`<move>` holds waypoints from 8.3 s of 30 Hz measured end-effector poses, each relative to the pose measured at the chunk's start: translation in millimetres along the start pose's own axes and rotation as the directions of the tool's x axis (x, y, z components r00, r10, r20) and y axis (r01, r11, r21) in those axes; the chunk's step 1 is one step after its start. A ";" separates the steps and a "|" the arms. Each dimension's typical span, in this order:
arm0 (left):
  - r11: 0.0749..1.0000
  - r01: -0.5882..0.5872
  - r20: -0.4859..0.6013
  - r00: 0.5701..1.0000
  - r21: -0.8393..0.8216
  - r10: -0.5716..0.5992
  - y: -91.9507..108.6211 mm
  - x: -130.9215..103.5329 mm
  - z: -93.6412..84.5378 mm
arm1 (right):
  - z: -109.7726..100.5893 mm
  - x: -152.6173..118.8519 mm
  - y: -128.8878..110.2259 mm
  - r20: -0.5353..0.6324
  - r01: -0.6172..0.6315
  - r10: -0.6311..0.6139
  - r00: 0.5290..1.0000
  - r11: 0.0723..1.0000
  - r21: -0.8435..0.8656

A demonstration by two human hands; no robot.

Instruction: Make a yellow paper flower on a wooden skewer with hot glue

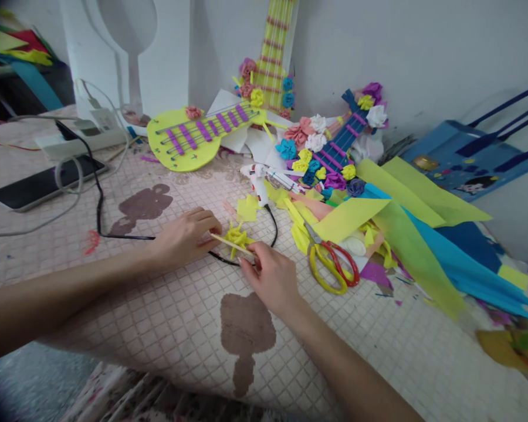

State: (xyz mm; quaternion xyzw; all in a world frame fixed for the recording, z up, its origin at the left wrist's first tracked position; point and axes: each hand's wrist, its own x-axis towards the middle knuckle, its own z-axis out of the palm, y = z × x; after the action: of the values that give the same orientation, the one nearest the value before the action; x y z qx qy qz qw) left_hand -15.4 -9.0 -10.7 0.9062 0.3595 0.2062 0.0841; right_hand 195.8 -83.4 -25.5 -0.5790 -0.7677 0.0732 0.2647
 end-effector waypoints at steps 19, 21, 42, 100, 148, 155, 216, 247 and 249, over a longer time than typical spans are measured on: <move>0.967 -0.246 -0.052 0.967 0.071 0.250 11.5 -4.9 7.8 | -4.7 -0.3 7.6 0.032 0.148 -0.144 0.989 0.970 -0.194; 0.956 -0.271 -0.040 0.960 0.113 0.277 11.7 -3.7 7.2 | -4.4 0.6 8.1 0.039 0.162 -0.158 0.987 0.964 -0.210; 0.933 -0.328 0.005 0.944 0.149 0.331 10.3 -4.0 11.1 | -2.4 4.0 14.0 0.063 0.240 -0.232 0.971 0.953 -0.183; 0.993 -0.117 -0.054 0.992 0.010 0.117 15.7 -6.3 12.2 | 10.5 23.9 -13.5 0.028 0.297 -0.301 0.953 0.915 -0.274; 0.985 -0.151 -0.074 0.985 0.081 0.157 20.0 -11.7 1.0 | 14.0 20.3 -19.6 -0.003 0.289 -0.306 0.952 0.901 -0.323; 0.983 -0.161 -0.075 0.983 0.090 0.168 18.1 -12.0 0.2 | 12.2 17.8 -18.3 0.023 0.312 -0.323 0.946 0.888 -0.338; 0.990 -0.134 -0.059 0.990 -0.045 0.131 24.9 -15.8 0.2 | 5.6 7.2 -19.7 0.077 0.311 -0.301 0.950 0.921 -0.234; 0.969 -0.242 -0.092 0.967 -0.050 0.237 17.3 -20.2 6.8 | 7.0 -1.0 -18.2 0.047 0.203 -0.201 0.979 0.978 -0.040; 0.969 -0.242 -0.079 0.968 -0.053 0.238 17.6 -20.0 6.2 | 6.9 -1.3 -18.2 0.030 0.194 -0.193 0.981 0.981 -0.018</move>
State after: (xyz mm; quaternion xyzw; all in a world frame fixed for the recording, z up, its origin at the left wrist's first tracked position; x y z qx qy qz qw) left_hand -15.0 -35.6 -17.3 0.9320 0.2434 0.2583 0.0740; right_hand 177.2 -89.1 -24.2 -0.5034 -0.8247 0.0471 0.2536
